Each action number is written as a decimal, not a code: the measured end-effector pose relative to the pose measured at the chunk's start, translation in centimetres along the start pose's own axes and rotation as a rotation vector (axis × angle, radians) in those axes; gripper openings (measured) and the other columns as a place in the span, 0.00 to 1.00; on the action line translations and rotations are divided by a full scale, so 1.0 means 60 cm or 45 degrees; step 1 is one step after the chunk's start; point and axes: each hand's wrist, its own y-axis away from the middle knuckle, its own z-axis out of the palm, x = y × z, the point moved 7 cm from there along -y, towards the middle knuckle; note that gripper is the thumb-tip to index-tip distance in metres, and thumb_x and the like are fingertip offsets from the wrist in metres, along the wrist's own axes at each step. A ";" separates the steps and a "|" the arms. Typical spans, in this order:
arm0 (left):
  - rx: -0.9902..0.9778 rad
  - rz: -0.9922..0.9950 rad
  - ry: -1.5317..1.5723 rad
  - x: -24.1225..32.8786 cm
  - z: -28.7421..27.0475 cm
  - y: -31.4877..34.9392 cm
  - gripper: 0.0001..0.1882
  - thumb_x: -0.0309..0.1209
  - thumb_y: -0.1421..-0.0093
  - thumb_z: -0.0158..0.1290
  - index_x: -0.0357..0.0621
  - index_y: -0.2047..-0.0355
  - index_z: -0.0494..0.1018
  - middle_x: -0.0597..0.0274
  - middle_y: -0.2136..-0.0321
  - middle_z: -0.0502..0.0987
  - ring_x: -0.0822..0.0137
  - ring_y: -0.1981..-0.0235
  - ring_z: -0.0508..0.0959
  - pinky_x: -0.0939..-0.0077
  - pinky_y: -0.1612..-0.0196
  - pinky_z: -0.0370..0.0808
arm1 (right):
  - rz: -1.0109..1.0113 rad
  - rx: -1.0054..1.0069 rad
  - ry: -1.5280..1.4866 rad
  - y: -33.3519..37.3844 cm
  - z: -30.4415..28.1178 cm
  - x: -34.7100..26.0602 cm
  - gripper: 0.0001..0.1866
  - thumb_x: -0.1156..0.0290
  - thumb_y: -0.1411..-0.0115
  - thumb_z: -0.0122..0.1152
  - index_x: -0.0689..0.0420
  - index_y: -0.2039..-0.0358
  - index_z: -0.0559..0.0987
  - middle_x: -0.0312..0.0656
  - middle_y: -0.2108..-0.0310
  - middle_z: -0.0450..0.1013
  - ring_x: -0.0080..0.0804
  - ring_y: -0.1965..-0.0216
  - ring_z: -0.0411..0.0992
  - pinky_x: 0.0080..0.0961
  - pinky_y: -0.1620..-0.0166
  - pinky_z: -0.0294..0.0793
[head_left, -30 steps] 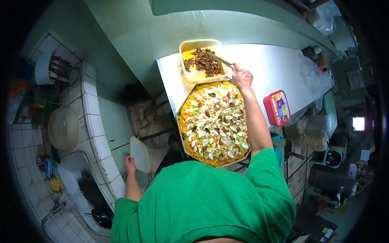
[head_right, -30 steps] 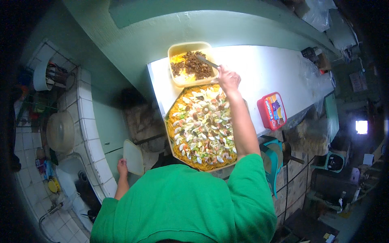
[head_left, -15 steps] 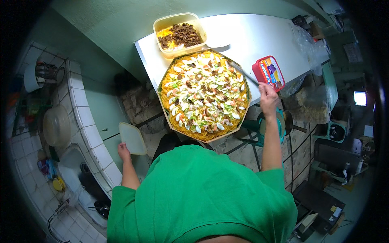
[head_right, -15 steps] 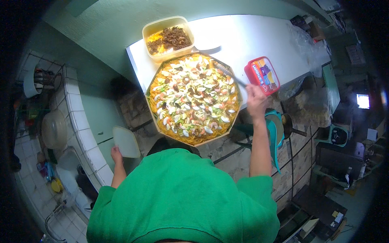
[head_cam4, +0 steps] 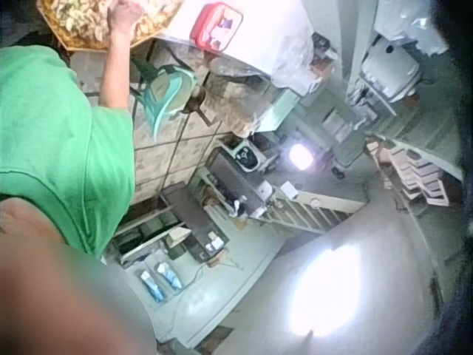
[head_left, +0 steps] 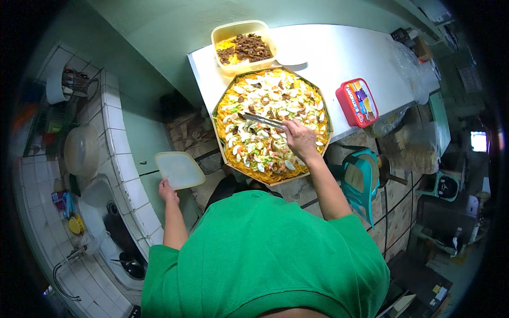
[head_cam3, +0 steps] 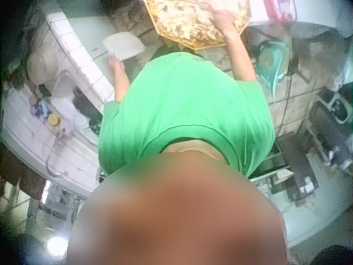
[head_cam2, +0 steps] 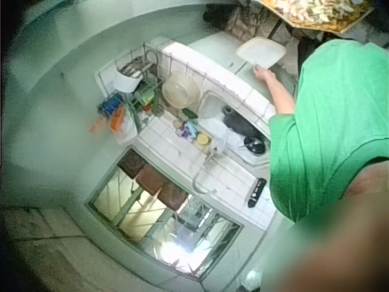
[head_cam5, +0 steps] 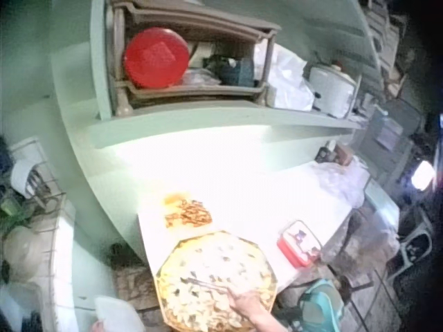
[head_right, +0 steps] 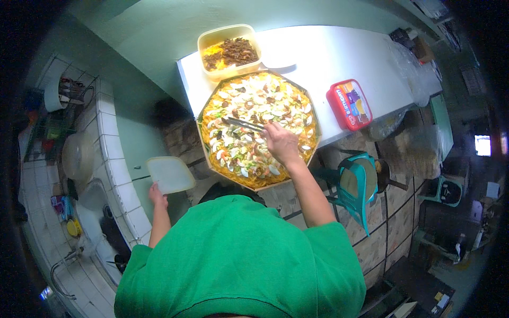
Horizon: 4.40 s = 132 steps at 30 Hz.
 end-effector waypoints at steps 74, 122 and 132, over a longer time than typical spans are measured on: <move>-0.338 0.604 -0.879 0.063 0.063 -0.036 0.12 0.34 0.37 0.53 0.36 0.62 0.73 0.56 0.70 0.79 0.68 0.69 0.78 0.72 0.63 0.73 | 0.242 -0.038 0.224 -0.357 0.071 0.023 0.16 0.55 0.33 0.43 0.48 0.57 0.76 0.44 0.71 0.77 0.47 0.67 0.77 0.46 0.60 0.75; -0.282 0.576 -0.968 0.023 0.018 -0.042 0.12 0.36 0.37 0.53 0.38 0.63 0.75 0.56 0.70 0.78 0.66 0.67 0.76 0.70 0.61 0.72 | 0.231 0.103 -0.062 0.133 -0.132 0.001 0.06 0.71 0.42 0.58 0.58 0.65 0.79 0.44 0.71 0.74 0.44 0.74 0.74 0.34 0.71 0.72; -0.330 0.421 -0.972 -0.018 0.004 0.026 0.11 0.35 0.37 0.54 0.40 0.62 0.73 0.56 0.68 0.80 0.70 0.67 0.76 0.73 0.62 0.73 | 0.036 -0.037 0.127 0.212 -0.086 -0.023 0.09 0.71 0.44 0.62 0.56 0.62 0.78 0.41 0.71 0.73 0.37 0.74 0.73 0.30 0.72 0.67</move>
